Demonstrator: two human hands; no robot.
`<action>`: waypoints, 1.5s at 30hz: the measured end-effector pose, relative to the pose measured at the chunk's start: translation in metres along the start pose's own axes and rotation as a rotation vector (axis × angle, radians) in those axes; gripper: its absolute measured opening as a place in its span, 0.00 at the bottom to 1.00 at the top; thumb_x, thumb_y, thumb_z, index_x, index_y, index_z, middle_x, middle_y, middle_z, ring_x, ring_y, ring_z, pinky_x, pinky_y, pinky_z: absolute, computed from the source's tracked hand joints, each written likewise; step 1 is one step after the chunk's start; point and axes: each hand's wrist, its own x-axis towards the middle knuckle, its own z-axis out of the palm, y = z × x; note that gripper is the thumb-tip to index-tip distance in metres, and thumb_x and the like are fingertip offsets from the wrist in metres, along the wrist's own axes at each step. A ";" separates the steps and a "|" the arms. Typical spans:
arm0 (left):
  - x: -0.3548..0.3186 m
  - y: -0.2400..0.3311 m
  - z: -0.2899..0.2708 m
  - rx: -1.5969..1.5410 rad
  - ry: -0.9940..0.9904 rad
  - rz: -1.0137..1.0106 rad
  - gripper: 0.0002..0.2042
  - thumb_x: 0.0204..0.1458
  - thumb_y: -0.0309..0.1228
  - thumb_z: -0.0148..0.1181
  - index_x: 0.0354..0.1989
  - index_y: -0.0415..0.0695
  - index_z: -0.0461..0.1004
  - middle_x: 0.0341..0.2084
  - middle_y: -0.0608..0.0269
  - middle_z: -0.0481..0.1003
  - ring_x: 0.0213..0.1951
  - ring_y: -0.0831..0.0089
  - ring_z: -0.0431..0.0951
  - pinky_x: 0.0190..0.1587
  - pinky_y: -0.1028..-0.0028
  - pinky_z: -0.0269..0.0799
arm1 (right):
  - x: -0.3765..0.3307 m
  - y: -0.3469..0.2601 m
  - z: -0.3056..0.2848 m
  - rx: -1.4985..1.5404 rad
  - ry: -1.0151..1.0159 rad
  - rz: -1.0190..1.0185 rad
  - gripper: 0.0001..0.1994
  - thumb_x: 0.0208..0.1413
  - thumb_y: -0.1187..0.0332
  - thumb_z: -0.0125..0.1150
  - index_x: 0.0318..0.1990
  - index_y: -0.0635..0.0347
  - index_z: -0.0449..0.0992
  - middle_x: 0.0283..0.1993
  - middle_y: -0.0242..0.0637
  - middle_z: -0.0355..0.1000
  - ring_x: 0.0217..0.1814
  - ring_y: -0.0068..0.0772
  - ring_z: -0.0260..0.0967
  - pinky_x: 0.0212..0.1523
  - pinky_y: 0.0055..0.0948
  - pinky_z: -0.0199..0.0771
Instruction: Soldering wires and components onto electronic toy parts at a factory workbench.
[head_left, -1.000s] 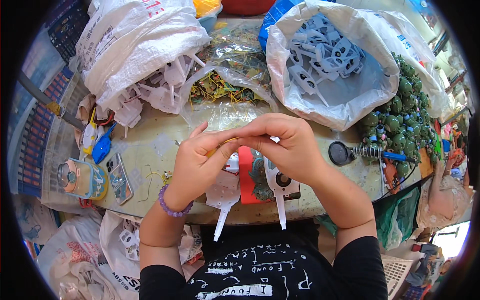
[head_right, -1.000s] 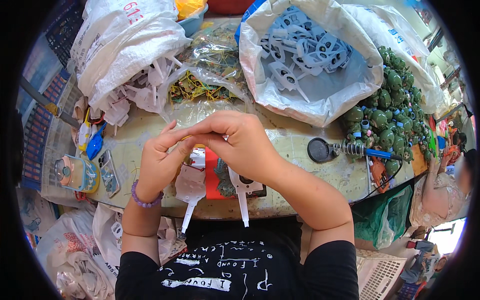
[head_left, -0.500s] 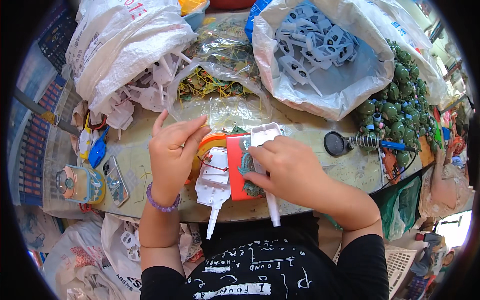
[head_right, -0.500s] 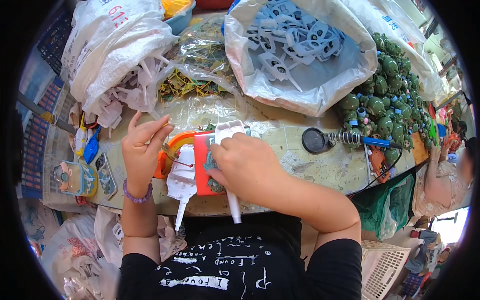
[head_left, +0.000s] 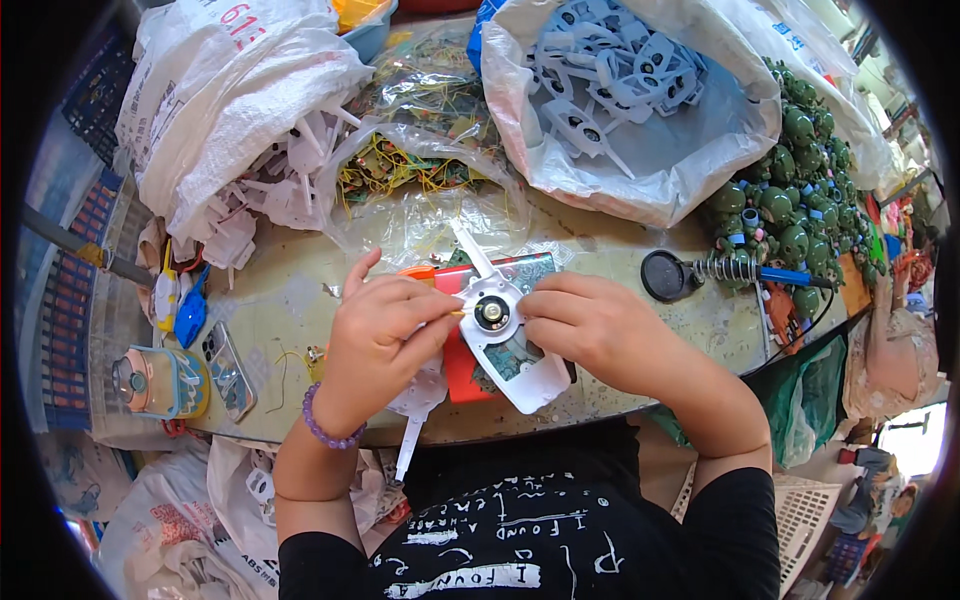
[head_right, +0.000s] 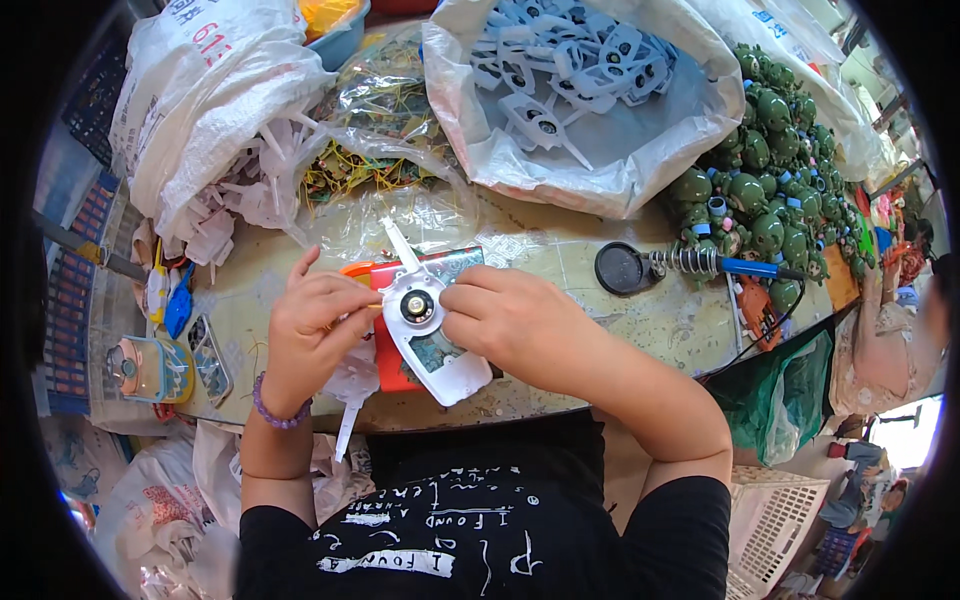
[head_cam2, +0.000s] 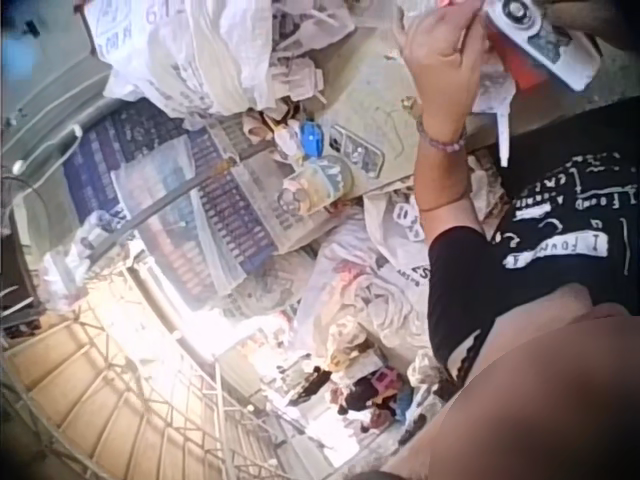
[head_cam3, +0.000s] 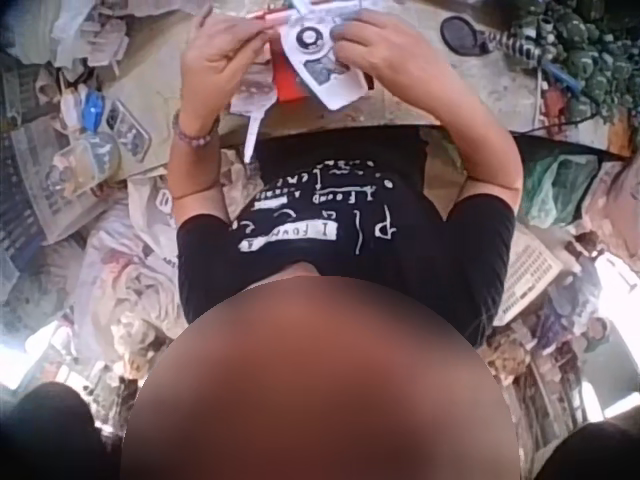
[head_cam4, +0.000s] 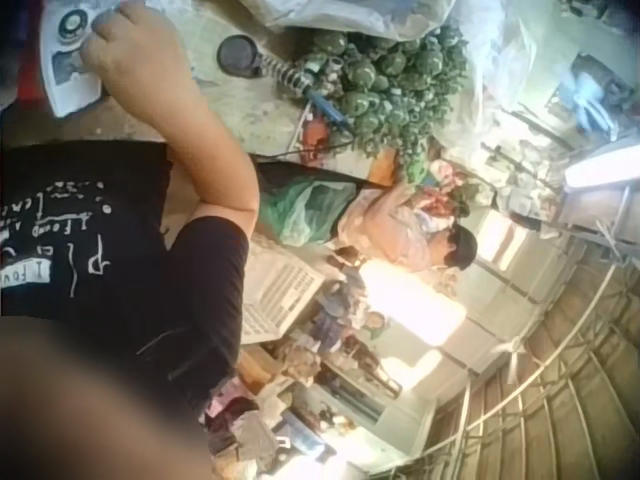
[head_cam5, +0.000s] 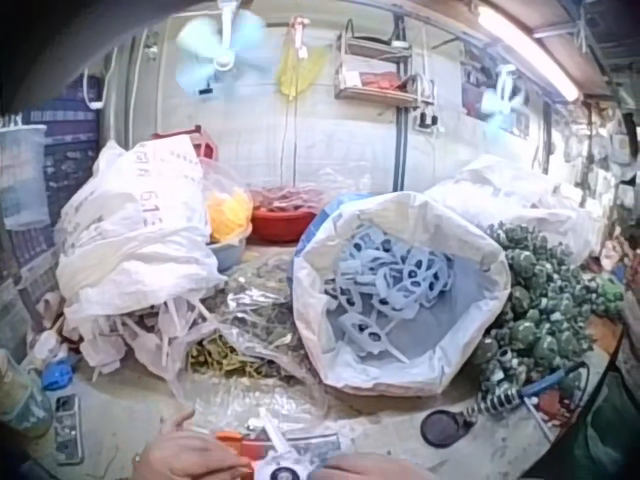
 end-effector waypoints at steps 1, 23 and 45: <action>0.001 0.001 0.002 0.010 -0.020 0.010 0.07 0.43 0.25 0.64 0.32 0.47 0.81 0.26 0.68 0.77 0.36 0.72 0.78 0.63 0.53 0.52 | 0.000 0.001 0.002 0.007 0.019 0.001 0.09 0.40 0.72 0.58 0.32 0.62 0.72 0.43 0.36 0.72 0.49 0.38 0.70 0.44 0.33 0.74; 0.006 0.008 0.002 0.036 -0.057 -0.006 0.05 0.41 0.27 0.68 0.28 0.48 0.81 0.27 0.67 0.75 0.40 0.69 0.76 0.60 0.55 0.54 | -0.168 0.020 0.008 0.491 1.432 1.114 0.10 0.58 0.72 0.57 0.45 0.62 0.66 0.29 0.27 0.63 0.25 0.13 0.55 0.23 0.15 0.53; 0.024 0.006 0.005 -0.106 -0.195 0.008 0.03 0.40 0.26 0.66 0.23 0.41 0.79 0.35 0.62 0.78 0.43 0.62 0.75 0.51 0.65 0.65 | -0.171 -0.039 -0.064 -0.655 1.206 0.681 0.15 0.59 0.57 0.55 0.37 0.60 0.64 0.21 0.33 0.66 0.14 0.29 0.61 0.14 0.29 0.57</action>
